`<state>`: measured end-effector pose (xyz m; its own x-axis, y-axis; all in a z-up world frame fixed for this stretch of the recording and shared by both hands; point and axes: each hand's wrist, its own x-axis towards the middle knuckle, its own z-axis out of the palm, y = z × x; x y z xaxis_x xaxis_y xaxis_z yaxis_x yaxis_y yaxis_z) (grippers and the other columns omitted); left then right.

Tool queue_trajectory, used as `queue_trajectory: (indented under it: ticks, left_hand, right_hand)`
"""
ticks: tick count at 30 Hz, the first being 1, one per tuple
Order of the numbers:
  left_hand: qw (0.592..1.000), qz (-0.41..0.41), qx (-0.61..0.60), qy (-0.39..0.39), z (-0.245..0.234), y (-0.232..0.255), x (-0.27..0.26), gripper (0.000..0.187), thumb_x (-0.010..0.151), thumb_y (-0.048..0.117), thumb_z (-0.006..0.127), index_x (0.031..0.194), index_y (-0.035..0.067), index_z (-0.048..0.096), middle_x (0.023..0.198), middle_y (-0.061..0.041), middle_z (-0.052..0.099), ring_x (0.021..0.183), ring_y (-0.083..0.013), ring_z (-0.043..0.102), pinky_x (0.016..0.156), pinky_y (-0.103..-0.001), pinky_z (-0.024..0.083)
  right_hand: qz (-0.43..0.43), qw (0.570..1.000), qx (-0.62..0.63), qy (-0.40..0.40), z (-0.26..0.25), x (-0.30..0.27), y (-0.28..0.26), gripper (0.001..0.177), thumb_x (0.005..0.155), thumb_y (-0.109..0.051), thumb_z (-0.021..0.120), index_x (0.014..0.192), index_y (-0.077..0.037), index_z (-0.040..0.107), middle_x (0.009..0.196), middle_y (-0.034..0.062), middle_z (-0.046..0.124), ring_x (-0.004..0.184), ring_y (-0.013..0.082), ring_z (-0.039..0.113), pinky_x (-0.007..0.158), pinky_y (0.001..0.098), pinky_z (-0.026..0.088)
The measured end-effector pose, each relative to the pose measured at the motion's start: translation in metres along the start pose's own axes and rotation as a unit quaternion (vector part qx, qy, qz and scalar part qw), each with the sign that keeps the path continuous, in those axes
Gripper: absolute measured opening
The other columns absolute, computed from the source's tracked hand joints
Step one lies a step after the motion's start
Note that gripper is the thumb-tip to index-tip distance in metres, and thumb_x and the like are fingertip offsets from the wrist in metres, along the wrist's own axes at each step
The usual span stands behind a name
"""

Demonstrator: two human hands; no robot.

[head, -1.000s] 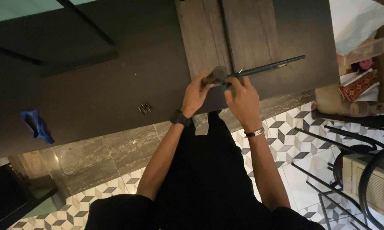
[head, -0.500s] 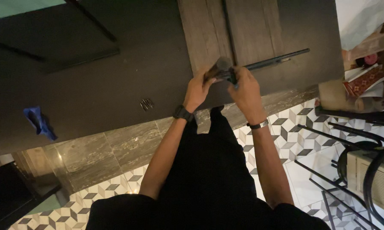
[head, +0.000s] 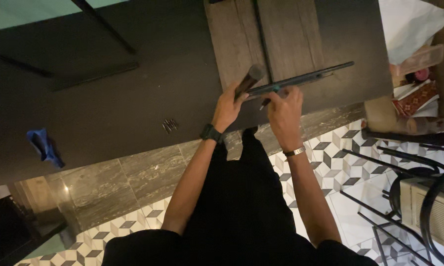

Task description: The person assembles a small wooden table with metal legs. They use a screwdriver to attach the legs to the tabletop, then use a hammer to tap a metal rod into place, and finally tighten screws to secure the components.

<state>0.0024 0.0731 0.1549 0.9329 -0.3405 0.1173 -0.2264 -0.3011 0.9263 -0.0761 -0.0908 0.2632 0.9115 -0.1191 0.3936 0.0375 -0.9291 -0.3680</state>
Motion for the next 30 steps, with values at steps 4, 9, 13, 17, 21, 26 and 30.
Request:
queue_trajectory:
  ticks: [4, 9, 13, 17, 21, 26, 30]
  left_hand:
    - [1.0, 0.005, 0.014, 0.015, 0.001, -0.002, 0.0, 0.04, 0.1, 0.022, 0.069, 0.133, 0.002, 0.055, 0.108, -0.028, 0.07, 0.099, -0.0464, 0.069, 0.079, -0.048, 0.055]
    - [1.0, 0.001, 0.004, -0.002, 0.0, -0.003, -0.001, 0.04, 0.1, 0.021, 0.067, 0.133, 0.002, 0.053, 0.107, -0.027, 0.071, 0.093, -0.0411, 0.072, 0.077, -0.046, 0.056]
    - [1.0, 0.006, -0.005, -0.012, -0.001, -0.001, -0.001, 0.038, 0.101, 0.022, 0.066, 0.133, 0.003, 0.055, 0.103, -0.024, 0.073, 0.093, -0.0384, 0.073, 0.079, -0.044, 0.056]
    - [0.998, -0.051, -0.005, -0.032, -0.001, 0.0, 0.0, 0.042, 0.101, 0.023, 0.065, 0.135, 0.002, 0.054, 0.103, -0.023, 0.073, 0.09, -0.0373, 0.073, 0.077, -0.044, 0.056]
    - [1.0, -0.017, 0.013, -0.009, 0.0, -0.002, 0.0, 0.045, 0.1, 0.025, 0.069, 0.135, 0.001, 0.053, 0.105, -0.024, 0.072, 0.09, -0.0375, 0.073, 0.076, -0.044, 0.056]
    - [0.999, 0.025, 0.022, 0.025, 0.002, -0.006, -0.001, 0.045, 0.099, 0.024, 0.071, 0.132, -0.001, 0.055, 0.105, -0.027, 0.071, 0.095, -0.0441, 0.07, 0.077, -0.046, 0.055]
    - [1.0, 0.013, -0.001, 0.012, 0.001, -0.003, -0.001, 0.042, 0.1, 0.024, 0.07, 0.131, 0.0, 0.055, 0.106, -0.026, 0.071, 0.096, -0.0435, 0.071, 0.079, -0.046, 0.056]
  right_hand:
    - [0.11, 0.986, 0.104, -0.066, -0.003, -0.004, -0.01, 0.021, 0.094, -0.007, 0.069, 0.115, -0.006, 0.073, 0.11, 0.0221, 0.061, 0.096, 0.0413, 0.064, 0.084, 0.0489, 0.052]
    - [0.104, 0.984, 0.138, -0.035, -0.003, 0.004, -0.01, 0.045, 0.088, 0.001, 0.065, 0.133, 0.0, 0.065, 0.116, 0.0269, 0.063, 0.099, 0.0482, 0.063, 0.082, 0.0502, 0.052]
    - [0.059, 0.982, 0.156, -0.083, -0.008, 0.007, 0.006, 0.057, 0.079, 0.006, 0.067, 0.135, 0.009, 0.057, 0.112, 0.0278, 0.064, 0.098, 0.0468, 0.064, 0.084, 0.0495, 0.052]
    - [0.05, 0.986, 0.139, -0.073, 0.005, 0.012, 0.015, 0.044, 0.074, 0.009, 0.068, 0.117, 0.007, 0.066, 0.106, 0.0275, 0.066, 0.096, 0.0467, 0.064, 0.084, 0.0494, 0.053]
    - [0.037, 0.989, 0.113, -0.087, 0.013, 0.019, 0.02, 0.027, 0.076, 0.011, 0.065, 0.1, 0.003, 0.073, 0.103, 0.0235, 0.068, 0.1, 0.0418, 0.064, 0.087, 0.048, 0.054]
    - [-0.069, 0.997, -0.022, 0.017, 0.008, 0.013, 0.007, 0.021, 0.072, 0.003, 0.069, 0.086, -0.01, 0.078, 0.114, 0.0186, 0.065, 0.109, 0.0393, 0.061, 0.093, 0.0497, 0.05]
    - [0.032, 0.998, 0.032, -0.036, 0.006, 0.01, 0.002, 0.019, 0.089, -0.002, 0.069, 0.102, -0.009, 0.082, 0.125, 0.0185, 0.056, 0.11, 0.0368, 0.063, 0.091, 0.0471, 0.049]
